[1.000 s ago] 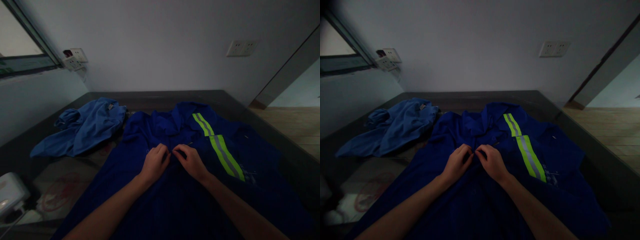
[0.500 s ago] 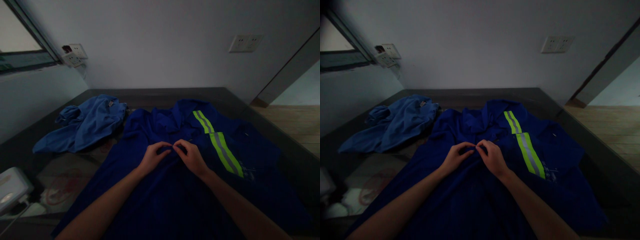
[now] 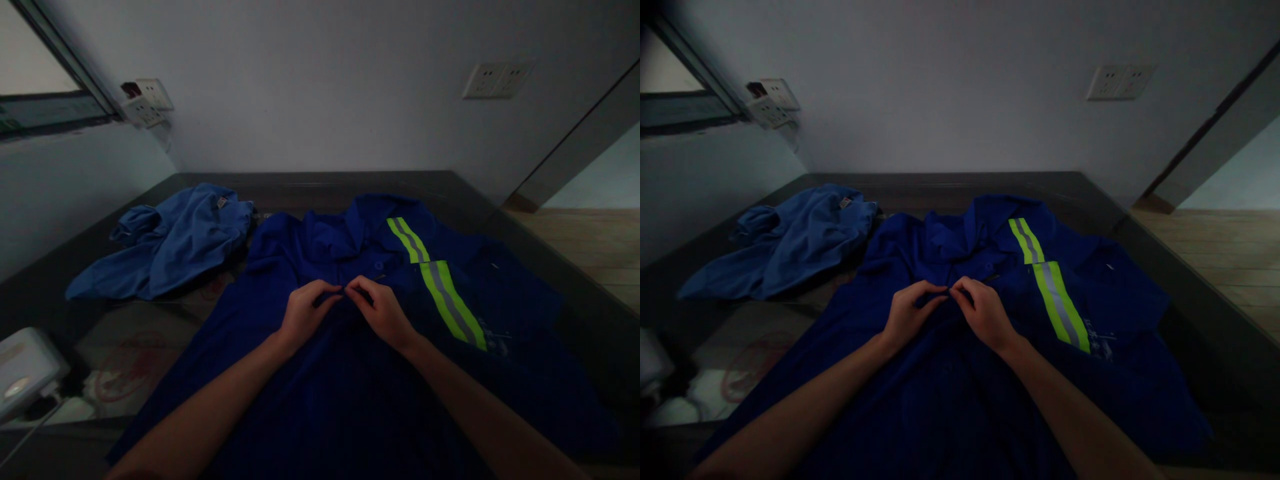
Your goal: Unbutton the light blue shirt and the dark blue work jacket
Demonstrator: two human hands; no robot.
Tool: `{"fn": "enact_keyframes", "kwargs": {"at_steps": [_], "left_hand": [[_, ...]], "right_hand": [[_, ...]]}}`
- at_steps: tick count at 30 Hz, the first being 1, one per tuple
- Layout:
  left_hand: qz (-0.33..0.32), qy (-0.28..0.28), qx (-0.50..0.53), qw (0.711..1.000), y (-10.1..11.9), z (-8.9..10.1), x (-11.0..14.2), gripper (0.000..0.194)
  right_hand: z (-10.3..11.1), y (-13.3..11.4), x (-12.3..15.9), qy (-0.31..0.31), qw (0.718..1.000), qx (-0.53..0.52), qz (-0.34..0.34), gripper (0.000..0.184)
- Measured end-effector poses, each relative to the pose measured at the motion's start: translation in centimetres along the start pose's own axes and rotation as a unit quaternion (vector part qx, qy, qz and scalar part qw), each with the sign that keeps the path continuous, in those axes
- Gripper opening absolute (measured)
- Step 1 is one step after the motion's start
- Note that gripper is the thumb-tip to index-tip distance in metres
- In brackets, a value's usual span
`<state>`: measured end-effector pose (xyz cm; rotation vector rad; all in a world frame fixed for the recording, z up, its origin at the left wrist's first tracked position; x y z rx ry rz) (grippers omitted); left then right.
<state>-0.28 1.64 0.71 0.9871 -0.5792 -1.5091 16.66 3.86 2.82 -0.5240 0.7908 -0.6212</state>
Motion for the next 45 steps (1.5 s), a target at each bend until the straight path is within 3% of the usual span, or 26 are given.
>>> {"fn": "enact_keyframes", "kwargs": {"at_steps": [6,11,16,19,23,27,31,36,40,42,45], "left_hand": [[-0.028,0.03,0.005,0.999,0.2,0.0,0.0,0.003],[-0.008,-0.025,-0.058,0.998,-0.1,-0.3,-0.2,0.016],[0.009,-0.123,-0.127,0.984,-0.1,-0.7,-0.1,0.016],[-0.004,-0.142,-0.126,0.982,0.3,-0.2,-0.3,0.022],[0.002,-0.12,-0.094,0.988,0.1,2.1,-1.9,0.026],[0.056,-0.085,-0.144,0.984,-1.9,5.2,-3.7,0.016],[0.091,-0.128,-0.217,0.963,-3.3,6.9,-3.5,0.015],[0.084,-0.129,-0.235,0.96,-2.0,7.1,-2.6,0.014],[0.114,-0.069,-0.189,0.973,-0.7,6.9,-2.7,0.028],[0.14,-0.042,-0.178,0.973,-0.3,6.6,-2.7,0.034],[0.151,-0.063,-0.192,0.968,0.0,5.6,-2.4,0.02]], "right_hand": [[-0.2,0.1,0.2,0.009,1.0,0.001,0.012,0.016],[0.0,0.1,0.2,0.037,0.999,0.009,0.003,0.015],[-0.3,0.4,0.2,0.0,0.999,0.034,-0.006,0.007],[-0.5,0.8,0.2,-0.022,0.998,0.06,-0.022,0.01],[-0.3,1.2,0.2,-0.034,0.996,0.074,-0.046,0.005],[0.5,0.9,-0.1,-0.029,0.995,0.082,-0.044,0.004],[1.4,0.3,-0.3,0.013,0.997,0.07,-0.042,0.007],[2.7,0.0,-0.5,0.054,0.993,0.096,-0.034,0.012],[4.3,0.2,-0.7,0.096,0.988,0.118,-0.042,0.013],[4.9,0.5,-0.7,0.092,0.986,0.126,-0.055,0.013],[5.3,1.1,-0.5,0.048,0.983,0.16,-0.08,0.014]]}}
Point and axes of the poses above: each hand's wrist, its own x-axis away from the middle knuckle, its own z-axis out of the back of the hand, y = z × x, the point moved 1 cm from there along -x, towards the middle knuckle, and after that the axes turned 15 degrees about z, right-handed, at the moved point
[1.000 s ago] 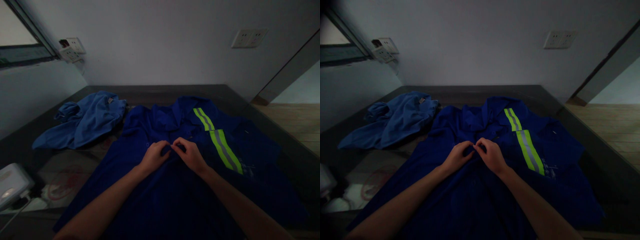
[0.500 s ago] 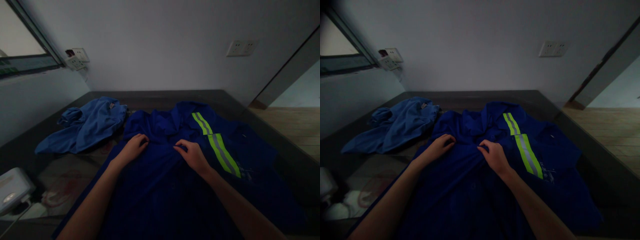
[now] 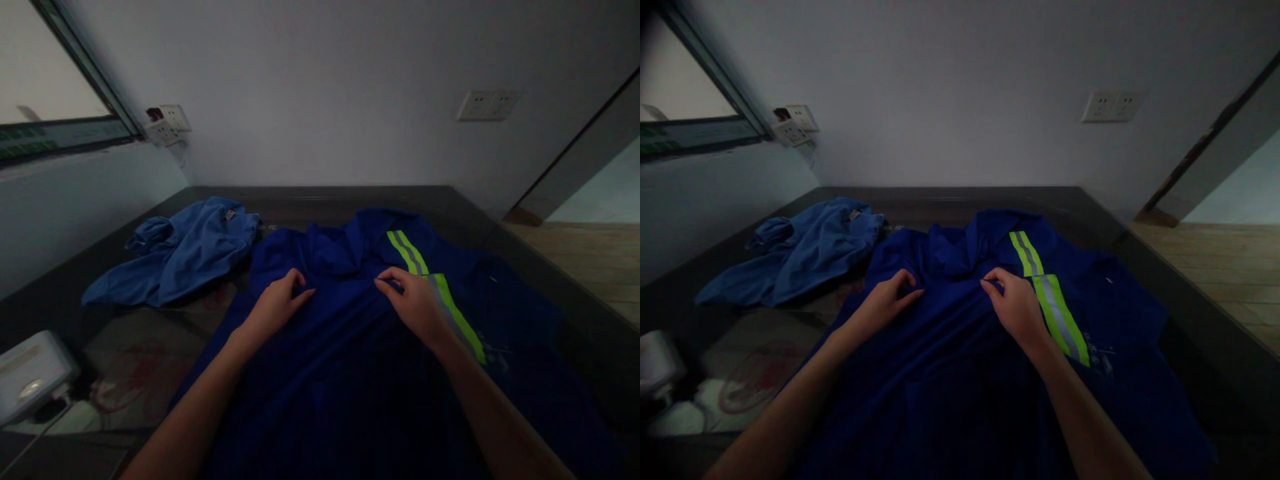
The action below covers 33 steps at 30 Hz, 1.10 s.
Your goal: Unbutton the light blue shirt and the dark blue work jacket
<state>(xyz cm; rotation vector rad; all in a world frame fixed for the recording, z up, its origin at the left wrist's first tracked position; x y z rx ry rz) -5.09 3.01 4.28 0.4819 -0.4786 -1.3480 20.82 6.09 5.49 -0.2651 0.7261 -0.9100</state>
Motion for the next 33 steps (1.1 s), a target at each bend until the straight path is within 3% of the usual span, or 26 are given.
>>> {"fn": "enact_keyframes", "kwargs": {"at_steps": [3,6,10,13,19,27,33], "left_hand": [[-0.032,-0.045,0.013,0.998,0.6,-0.9,0.6,0.02],[-0.066,-0.063,0.064,0.994,1.0,-1.5,1.2,0.019],[-0.1,-0.041,0.096,0.99,1.2,-2.1,1.6,0.015],[-0.126,-0.029,0.116,0.985,1.8,-2.3,1.9,0.013],[-0.137,-0.048,0.147,0.978,3.7,-2.7,2.4,0.01],[-0.145,-0.074,0.111,0.98,2.1,-2.9,2.0,0.012],[-0.125,-0.003,0.068,0.99,1.4,-1.7,1.1,0.012]], "right_hand": [[-0.5,0.4,0.3,-0.07,0.995,0.064,-0.011,0.008],[-1.3,-0.3,0.5,-0.111,0.986,0.121,0.041,0.016],[-1.8,-2.7,0.6,-0.054,0.979,0.118,0.156,0.024],[-2.1,-4.3,0.8,-0.027,0.982,0.051,0.179,0.017],[-2.7,-4.0,1.0,-0.075,0.99,-0.049,0.111,0.013],[-4.4,-3.2,1.2,-0.113,0.982,-0.142,0.056,0.008],[-5.8,-2.5,1.6,-0.081,0.981,-0.174,0.014,0.011]]}}
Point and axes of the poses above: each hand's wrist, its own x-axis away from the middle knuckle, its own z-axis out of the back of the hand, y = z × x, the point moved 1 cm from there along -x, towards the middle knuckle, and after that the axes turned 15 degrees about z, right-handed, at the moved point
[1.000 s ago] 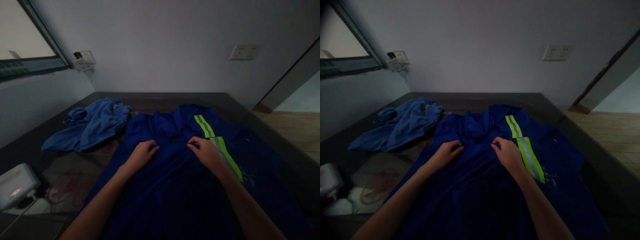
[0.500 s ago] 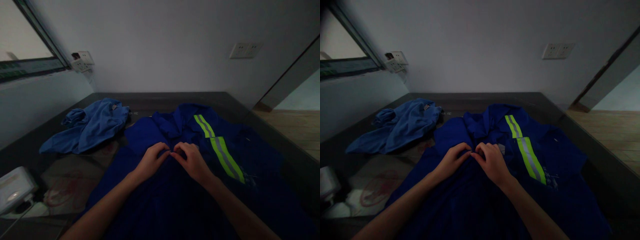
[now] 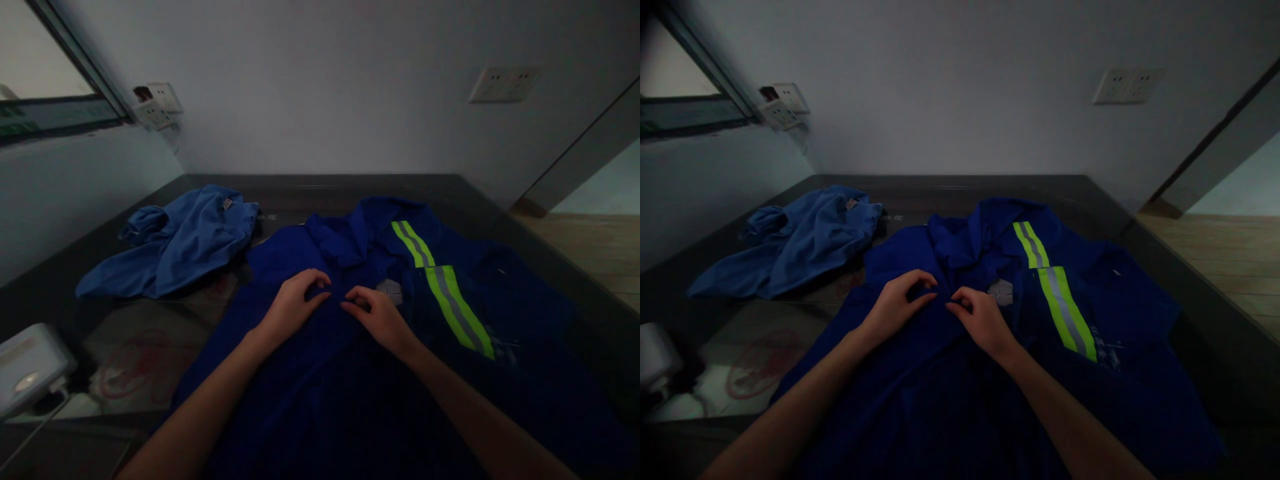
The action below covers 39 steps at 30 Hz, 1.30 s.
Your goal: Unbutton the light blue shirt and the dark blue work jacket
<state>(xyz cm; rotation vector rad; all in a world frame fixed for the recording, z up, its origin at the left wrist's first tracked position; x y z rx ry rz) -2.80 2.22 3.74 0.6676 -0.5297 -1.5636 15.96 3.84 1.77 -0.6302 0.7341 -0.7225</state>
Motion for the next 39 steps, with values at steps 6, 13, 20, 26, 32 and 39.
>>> {"fn": "enact_keyframes", "kwargs": {"at_steps": [6,13,20,26,32,39], "left_hand": [[-0.05,0.103,-0.111,0.987,0.3,-0.9,0.8,0.025],[-0.003,0.026,-0.061,0.998,1.0,-2.5,1.5,0.008],[0.026,-0.022,-0.034,0.999,0.6,-2.9,1.2,0.014],[0.022,-0.03,-0.014,0.999,0.8,-2.7,1.1,0.016],[0.028,-0.017,-0.02,0.999,0.6,-2.6,0.8,0.018],[-0.029,0.037,-0.144,0.988,0.9,-2.6,1.5,0.015]], "right_hand": [[-0.4,0.8,0.1,0.013,1.0,-0.017,-0.007,0.009],[-0.3,0.5,0.2,0.016,0.999,-0.047,-0.005,0.008],[-0.1,0.0,0.3,0.015,0.999,-0.049,0.014,0.008],[-0.1,0.2,0.2,0.024,0.999,-0.045,-0.005,0.009],[-0.1,0.3,0.2,0.026,0.997,-0.07,-0.025,0.014],[-0.3,0.1,0.2,0.017,0.996,-0.08,-0.018,0.016]]}}
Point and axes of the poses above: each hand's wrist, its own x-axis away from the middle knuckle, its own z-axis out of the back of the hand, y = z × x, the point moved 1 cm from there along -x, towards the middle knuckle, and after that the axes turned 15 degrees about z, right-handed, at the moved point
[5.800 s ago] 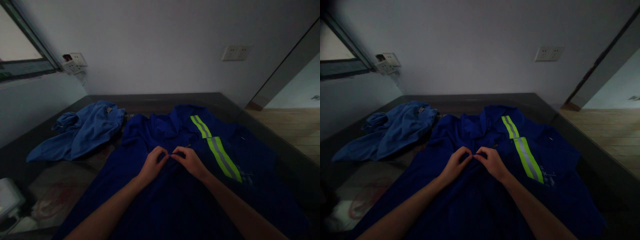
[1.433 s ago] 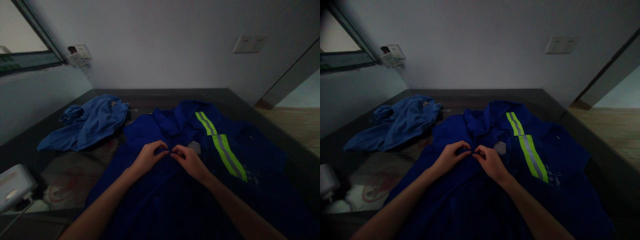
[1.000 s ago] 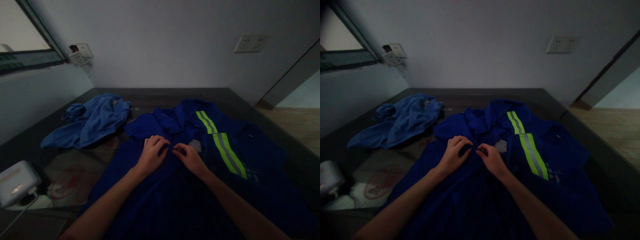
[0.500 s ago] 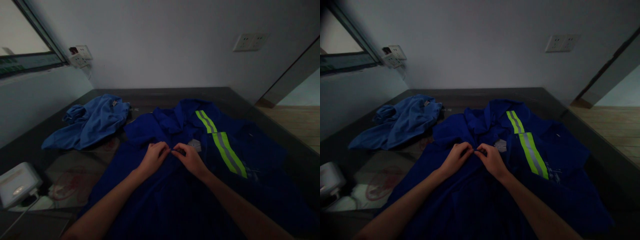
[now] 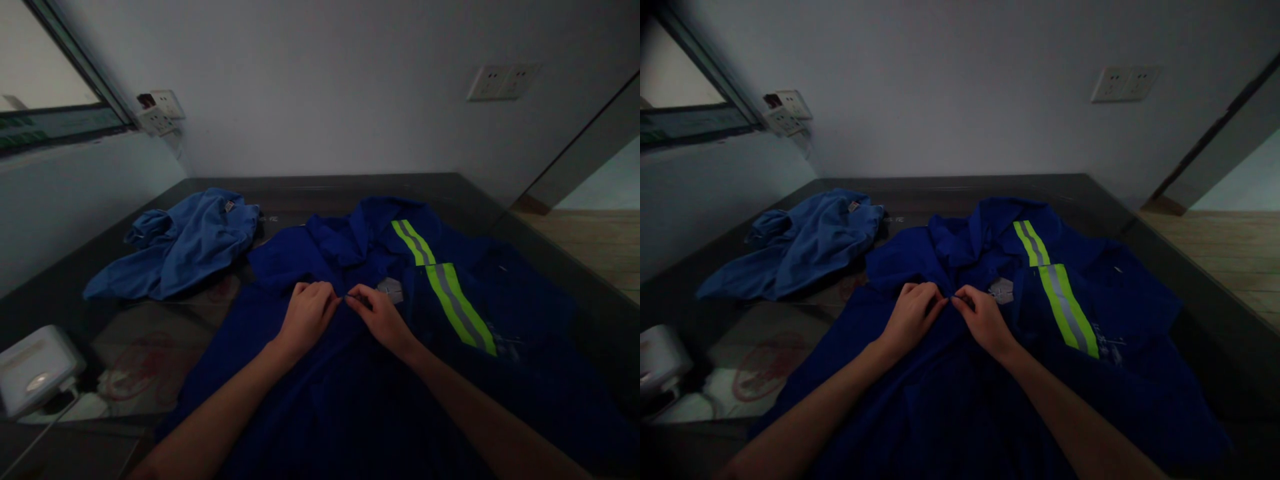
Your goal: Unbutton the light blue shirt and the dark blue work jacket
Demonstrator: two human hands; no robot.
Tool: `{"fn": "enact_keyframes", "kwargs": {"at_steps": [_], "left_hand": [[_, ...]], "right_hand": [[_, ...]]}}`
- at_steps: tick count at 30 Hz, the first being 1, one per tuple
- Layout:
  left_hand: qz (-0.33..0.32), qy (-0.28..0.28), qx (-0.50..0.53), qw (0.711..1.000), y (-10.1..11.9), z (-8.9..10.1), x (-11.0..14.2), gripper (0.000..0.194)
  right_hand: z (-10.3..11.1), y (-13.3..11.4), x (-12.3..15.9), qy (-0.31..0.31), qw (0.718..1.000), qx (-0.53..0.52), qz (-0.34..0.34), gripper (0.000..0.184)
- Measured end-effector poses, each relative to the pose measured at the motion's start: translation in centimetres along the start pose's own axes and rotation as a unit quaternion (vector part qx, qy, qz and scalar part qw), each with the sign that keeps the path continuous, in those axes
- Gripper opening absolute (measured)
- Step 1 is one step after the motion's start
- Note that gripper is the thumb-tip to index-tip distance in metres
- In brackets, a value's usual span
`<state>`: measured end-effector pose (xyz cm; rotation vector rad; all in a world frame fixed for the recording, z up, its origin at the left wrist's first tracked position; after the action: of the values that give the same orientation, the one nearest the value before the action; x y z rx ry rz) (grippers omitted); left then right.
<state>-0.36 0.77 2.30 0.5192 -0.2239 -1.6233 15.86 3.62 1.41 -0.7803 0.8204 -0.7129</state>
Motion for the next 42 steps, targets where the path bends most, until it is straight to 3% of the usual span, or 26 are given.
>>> {"fn": "enact_keyframes", "kwargs": {"at_steps": [5,13,23,28,35,42], "left_hand": [[-0.028,-0.002,-0.02,0.999,0.3,0.1,0.4,0.015],[0.012,-0.015,0.041,0.999,0.2,0.1,0.2,0.014],[-0.059,0.018,-0.036,0.997,0.2,-0.4,0.7,0.021],[-0.064,-0.009,0.034,0.997,0.2,0.3,0.4,0.019],[-0.007,0.012,0.207,0.978,-0.2,0.4,-0.1,0.004],[0.02,-0.005,0.236,0.972,-0.1,0.0,0.0,0.015]], "right_hand": [[-0.1,0.1,0.0,0.009,1.0,0.008,-0.003,0.014],[0.0,-0.1,0.1,0.034,0.999,0.021,-0.014,0.011],[0.0,-0.6,0.2,0.014,0.998,0.044,0.04,0.013],[0.1,-0.8,0.2,0.041,0.998,0.042,0.038,0.015],[0.2,-1.2,0.2,0.047,0.997,0.033,0.059,0.014],[0.2,-1.4,0.3,0.057,0.995,0.041,0.074,0.014]]}}
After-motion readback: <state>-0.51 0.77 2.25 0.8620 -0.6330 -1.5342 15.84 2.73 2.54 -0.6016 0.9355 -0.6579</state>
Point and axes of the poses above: each hand's wrist, its own x-axis away from the middle knuckle, its own z-axis out of the back of the hand, y = z × x, the point moved 1 cm from there along -x, towards the middle knuckle, and after that the axes turned 15 degrees about z, right-handed, at the moved point
